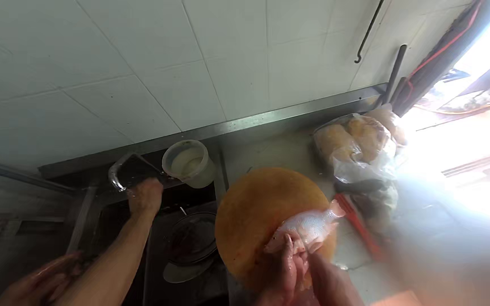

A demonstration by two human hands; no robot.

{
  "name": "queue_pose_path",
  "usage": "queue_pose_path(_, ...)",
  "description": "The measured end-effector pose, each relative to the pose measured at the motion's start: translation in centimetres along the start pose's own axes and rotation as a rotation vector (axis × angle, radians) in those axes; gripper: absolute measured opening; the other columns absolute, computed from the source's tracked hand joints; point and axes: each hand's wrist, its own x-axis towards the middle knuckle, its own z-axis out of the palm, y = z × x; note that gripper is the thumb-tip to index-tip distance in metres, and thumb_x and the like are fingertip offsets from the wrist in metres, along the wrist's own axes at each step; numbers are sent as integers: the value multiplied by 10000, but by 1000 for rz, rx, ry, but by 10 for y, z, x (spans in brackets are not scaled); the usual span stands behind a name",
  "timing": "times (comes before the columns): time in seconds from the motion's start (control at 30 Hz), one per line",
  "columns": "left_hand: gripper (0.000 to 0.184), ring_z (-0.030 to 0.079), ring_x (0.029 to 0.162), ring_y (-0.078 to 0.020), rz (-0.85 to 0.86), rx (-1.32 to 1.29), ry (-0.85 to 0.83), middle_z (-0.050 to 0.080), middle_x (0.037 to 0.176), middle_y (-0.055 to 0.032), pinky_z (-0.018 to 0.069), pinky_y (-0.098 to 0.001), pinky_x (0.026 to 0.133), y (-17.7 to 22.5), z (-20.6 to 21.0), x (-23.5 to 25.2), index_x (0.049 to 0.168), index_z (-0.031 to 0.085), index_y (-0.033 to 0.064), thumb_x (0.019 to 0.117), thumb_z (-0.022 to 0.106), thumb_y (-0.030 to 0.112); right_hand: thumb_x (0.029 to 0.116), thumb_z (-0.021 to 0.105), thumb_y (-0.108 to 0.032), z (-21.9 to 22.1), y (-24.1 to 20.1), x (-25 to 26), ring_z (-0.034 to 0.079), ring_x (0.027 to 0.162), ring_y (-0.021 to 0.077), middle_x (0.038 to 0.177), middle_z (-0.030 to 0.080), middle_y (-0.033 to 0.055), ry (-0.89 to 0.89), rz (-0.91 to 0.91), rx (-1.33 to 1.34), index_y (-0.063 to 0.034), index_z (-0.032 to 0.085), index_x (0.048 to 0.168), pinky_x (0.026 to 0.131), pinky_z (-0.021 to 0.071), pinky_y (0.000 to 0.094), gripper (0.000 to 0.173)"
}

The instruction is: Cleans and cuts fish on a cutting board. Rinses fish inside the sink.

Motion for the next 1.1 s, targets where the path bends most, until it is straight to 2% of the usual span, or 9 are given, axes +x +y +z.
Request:
queue_pose_path(0.03,507,527,1354,-271,249,94,-406,488,1466,-250,460,-386,1121,-50,-65,64,1479,287,-66,1129,154,277,1046,499,-241,5,1,3,718,688,326,789,699,125,45,-20,-14,-85,632,1153,607,591,541,231)
queue_pose_path(0.2,730,651,1185,-379,217,-91,-336,619,1338,-222,578,-538,941,-78,-78,110,1436,417,56,1059,159,626,1018,550,-223,7,-10,-11,725,698,321,781,698,127,-22,-174,32,-80,654,1048,604,590,545,179)
queue_pose_path(0.37,461,694,1097,-382,251,33,-117,602,1345,-252,612,-523,894,-67,-76,106,1496,392,11,1090,487,208,1085,410,-309,-39,62,51,710,1028,338,1122,700,181,138,97,24,-62,619,1287,865,593,534,382)
queue_pose_path(0.5,373,730,946,-376,312,89,56,670,1193,-257,643,-522,751,-58,-69,116,1393,500,-14,1048,560,114,1043,511,-219,-80,90,89,437,1460,339,1596,416,185,164,27,-79,-69,428,1557,1188,404,516,542)
queue_pose_path(0.6,409,736,962,-318,516,460,162,702,1135,-211,655,-509,773,-22,-85,115,1315,579,-11,936,703,79,956,660,-185,-95,136,72,570,1301,391,1444,560,193,260,186,-117,-92,544,1456,1053,497,596,522)
queue_pose_path(0.7,423,697,1039,-252,675,1271,236,710,1106,-163,575,-488,934,53,-95,73,1180,677,-2,873,752,279,889,722,-212,-61,207,41,593,1201,493,1328,590,283,170,455,-181,-80,499,1484,940,500,687,649)
queue_pose_path(0.8,405,689,1034,-355,478,1931,223,710,1060,-198,540,-607,913,105,-53,35,1121,712,35,947,642,393,878,728,-126,-30,250,28,600,1170,514,1288,612,283,278,433,-210,-154,481,1526,877,512,692,694)
queue_pose_path(1.0,402,606,1247,-402,322,2318,39,629,1336,-202,525,-608,977,20,6,76,1292,652,53,1028,539,335,859,706,-166,-77,223,-6,675,1073,488,1223,685,257,133,390,135,-172,414,1573,871,512,713,772)
queue_pose_path(1.1,283,713,1022,-295,994,2306,147,712,1103,-134,609,-453,802,-42,-17,93,1145,713,66,1008,571,269,887,661,-224,-95,202,-57,689,947,452,1151,679,286,79,457,307,-58,530,1460,782,528,672,610)
